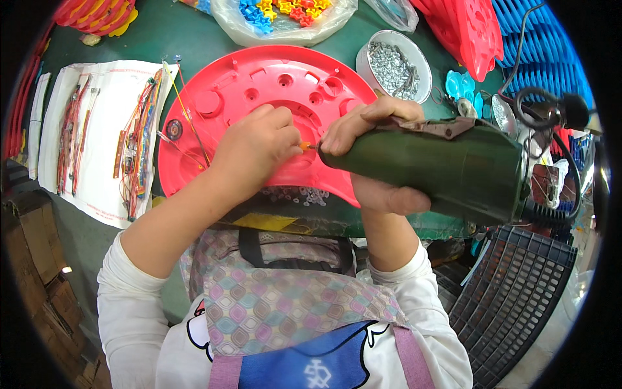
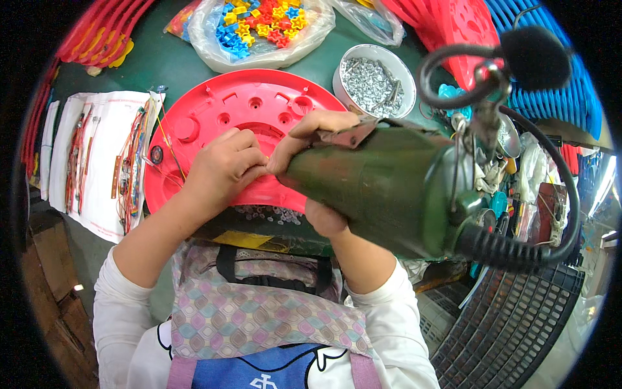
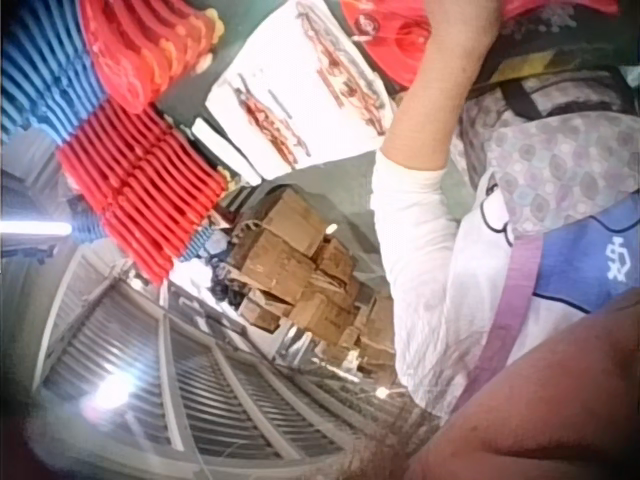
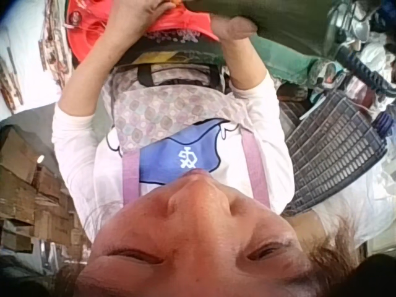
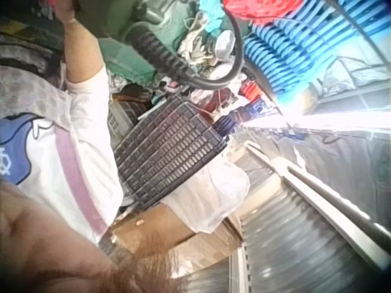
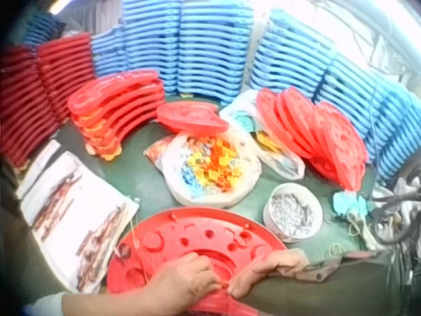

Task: The person assembles small plastic components into a red plastic base. They place colorful star-shaped pieces into recesses, insert a small motor, and use a green electric screwdriver to secure parts with screws. The person repeats this process for multiple units.

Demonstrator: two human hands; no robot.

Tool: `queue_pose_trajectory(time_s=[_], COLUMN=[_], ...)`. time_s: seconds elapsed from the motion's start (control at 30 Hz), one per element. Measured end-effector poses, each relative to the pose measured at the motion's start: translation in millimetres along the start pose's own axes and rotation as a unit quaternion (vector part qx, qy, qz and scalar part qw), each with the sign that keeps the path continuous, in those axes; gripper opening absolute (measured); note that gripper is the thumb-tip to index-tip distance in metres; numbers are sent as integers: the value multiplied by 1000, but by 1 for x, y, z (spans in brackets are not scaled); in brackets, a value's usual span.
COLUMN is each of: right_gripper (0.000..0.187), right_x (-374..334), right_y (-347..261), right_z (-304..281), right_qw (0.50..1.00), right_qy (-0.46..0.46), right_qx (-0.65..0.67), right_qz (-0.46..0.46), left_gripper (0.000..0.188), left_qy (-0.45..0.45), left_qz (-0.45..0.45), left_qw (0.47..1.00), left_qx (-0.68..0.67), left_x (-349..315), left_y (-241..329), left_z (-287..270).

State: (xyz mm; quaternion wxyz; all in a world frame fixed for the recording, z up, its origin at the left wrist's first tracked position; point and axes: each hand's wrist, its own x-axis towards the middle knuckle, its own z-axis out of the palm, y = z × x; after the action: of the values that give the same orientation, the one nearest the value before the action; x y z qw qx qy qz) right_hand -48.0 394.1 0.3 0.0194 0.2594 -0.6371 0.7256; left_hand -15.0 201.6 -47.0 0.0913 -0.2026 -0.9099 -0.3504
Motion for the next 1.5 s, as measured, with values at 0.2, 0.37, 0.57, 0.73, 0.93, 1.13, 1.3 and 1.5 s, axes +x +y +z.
queue_pose_trajectory(time_s=[0.2, 0.37, 0.57, 0.73, 0.93, 1.13, 1.3, 1.5], right_gripper=[126, 127, 125, 123, 122, 126, 121, 126], right_x=[8, 17, 11, 12, 21, 24, 31, 29], right_y=[9, 15, 12, 11, 8, 30, 23, 17], right_z=[2, 17, 39, 52, 62, 56, 49, 42], right_qw=[988, 969, 991, 996, 992, 989, 962, 960], right_qy=[-56, -81, -50, -54, -103, -88, -71, -11], right_qx=[85, 168, 116, 69, 51, 106, 248, 274], right_qz=[-117, -164, -52, 21, 58, -55, -86, -59], left_gripper=[11, 15, 15, 12, 13, 26, 33, 42], left_qy=[12, 12, 64, 60, 85, 98, 117, 58], left_qz=[-5, -39, -26, -30, -41, -44, -112, -70], left_qw=[999, 999, 992, 993, 992, 993, 967, 975], left_qx=[-30, -30, 102, 99, 85, 55, 198, 202], left_x=[-4, -14, -23, -24, -26, -35, -60, -70], left_y=[0, -1, -6, -10, -15, -11, -21, -23], left_z=[-3, -20, -31, -28, -18, -39, -99, -113])
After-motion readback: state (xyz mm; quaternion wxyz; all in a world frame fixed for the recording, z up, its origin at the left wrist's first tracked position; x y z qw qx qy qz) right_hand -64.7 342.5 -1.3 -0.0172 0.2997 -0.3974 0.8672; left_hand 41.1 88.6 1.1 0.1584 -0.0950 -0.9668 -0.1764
